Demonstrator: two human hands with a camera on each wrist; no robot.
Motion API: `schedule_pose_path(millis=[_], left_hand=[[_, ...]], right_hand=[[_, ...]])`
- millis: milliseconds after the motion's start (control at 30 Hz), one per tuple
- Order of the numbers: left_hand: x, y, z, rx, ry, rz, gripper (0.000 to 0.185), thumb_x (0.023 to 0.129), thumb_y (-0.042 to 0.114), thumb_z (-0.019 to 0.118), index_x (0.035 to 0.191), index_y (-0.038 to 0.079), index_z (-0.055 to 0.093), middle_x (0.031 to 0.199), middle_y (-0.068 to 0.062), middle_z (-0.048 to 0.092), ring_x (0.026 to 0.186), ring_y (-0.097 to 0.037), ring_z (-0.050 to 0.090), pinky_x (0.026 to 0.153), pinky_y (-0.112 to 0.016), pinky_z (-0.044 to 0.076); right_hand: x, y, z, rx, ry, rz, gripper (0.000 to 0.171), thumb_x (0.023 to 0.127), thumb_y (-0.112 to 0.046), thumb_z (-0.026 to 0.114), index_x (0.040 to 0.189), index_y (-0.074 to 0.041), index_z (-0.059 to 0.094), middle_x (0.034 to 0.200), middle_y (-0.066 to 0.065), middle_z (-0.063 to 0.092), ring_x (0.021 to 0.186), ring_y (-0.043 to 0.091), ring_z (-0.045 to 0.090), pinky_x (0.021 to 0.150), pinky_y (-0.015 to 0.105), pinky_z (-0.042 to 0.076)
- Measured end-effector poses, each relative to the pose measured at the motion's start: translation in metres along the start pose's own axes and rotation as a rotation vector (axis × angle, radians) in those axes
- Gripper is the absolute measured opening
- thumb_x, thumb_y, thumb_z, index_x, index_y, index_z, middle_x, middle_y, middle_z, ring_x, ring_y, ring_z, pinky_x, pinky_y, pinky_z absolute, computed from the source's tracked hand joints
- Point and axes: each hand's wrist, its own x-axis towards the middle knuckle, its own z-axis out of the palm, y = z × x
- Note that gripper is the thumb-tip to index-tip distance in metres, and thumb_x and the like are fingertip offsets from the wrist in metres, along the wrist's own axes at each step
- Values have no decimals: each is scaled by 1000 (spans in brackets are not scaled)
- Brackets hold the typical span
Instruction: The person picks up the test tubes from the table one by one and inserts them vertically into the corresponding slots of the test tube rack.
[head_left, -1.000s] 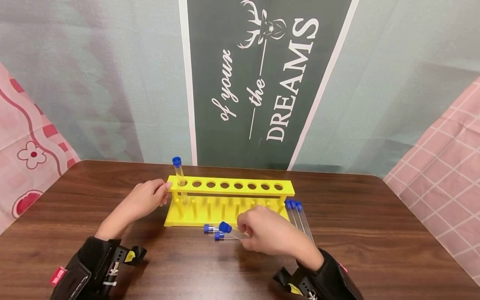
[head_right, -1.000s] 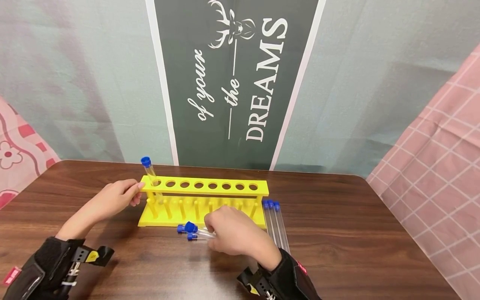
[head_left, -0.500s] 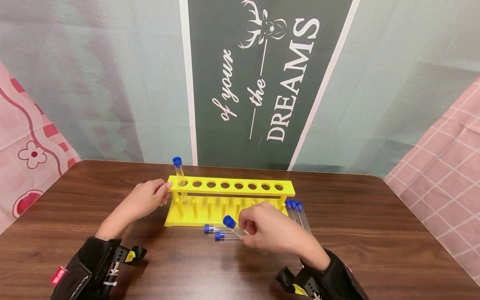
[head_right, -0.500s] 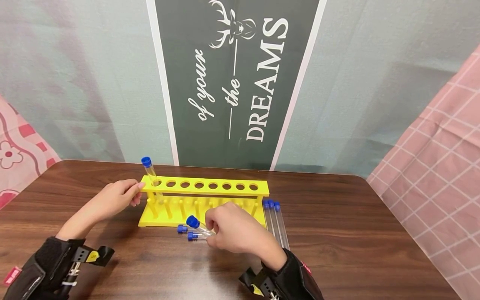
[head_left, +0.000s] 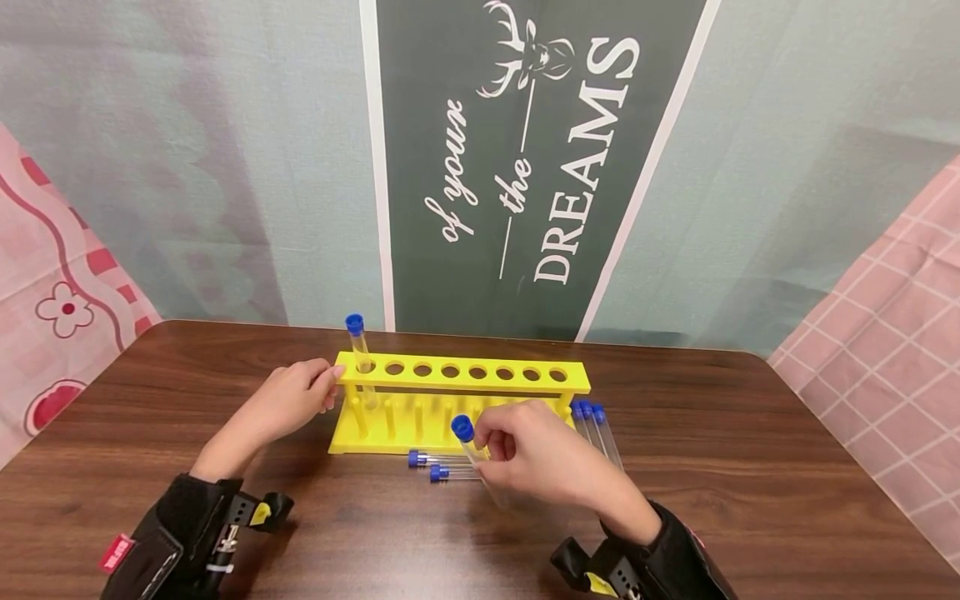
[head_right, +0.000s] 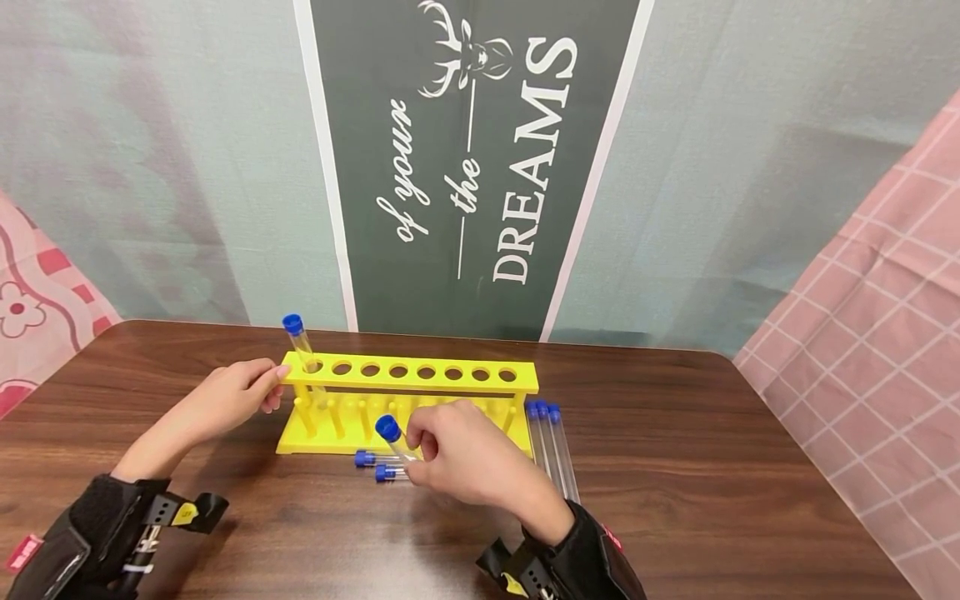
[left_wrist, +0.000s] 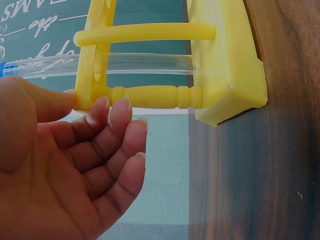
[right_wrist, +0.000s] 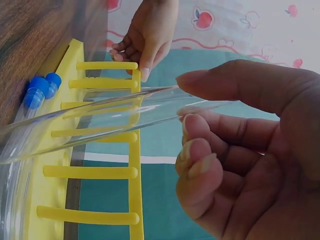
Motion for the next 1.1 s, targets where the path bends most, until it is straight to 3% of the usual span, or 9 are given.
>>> schedule_pose_path(millis=[433,800,1100], left_hand=[[-1,1,-1,17,4,12,30,99,21,40,77,4,52,64,-2,49,56,-17,41,53,-30,34],[0,2,-1,19,3,17,30,99,20,40,78,3,53,64,-2,50,56,-17,41,54,-30,34],[-1,2,-2,14,0,18,31,99,21,39,77,4,52,64,-2,50,55,-17,40,54,-30,33]], right_hand=[[3,2,7,46,72,-13,12,76,-3,68,75,-7,57,62,-10,49,58,1,47,55,19,43],[2,5,4,50,57,5,11,75,-4,65,73,-9,55,65,-8,51,59,3,49,57,20,45],[1,5,-3,21,-15,72,13,73,-6,64,80,-9,54,69,-7,54,63,6,53,58,21,44]])
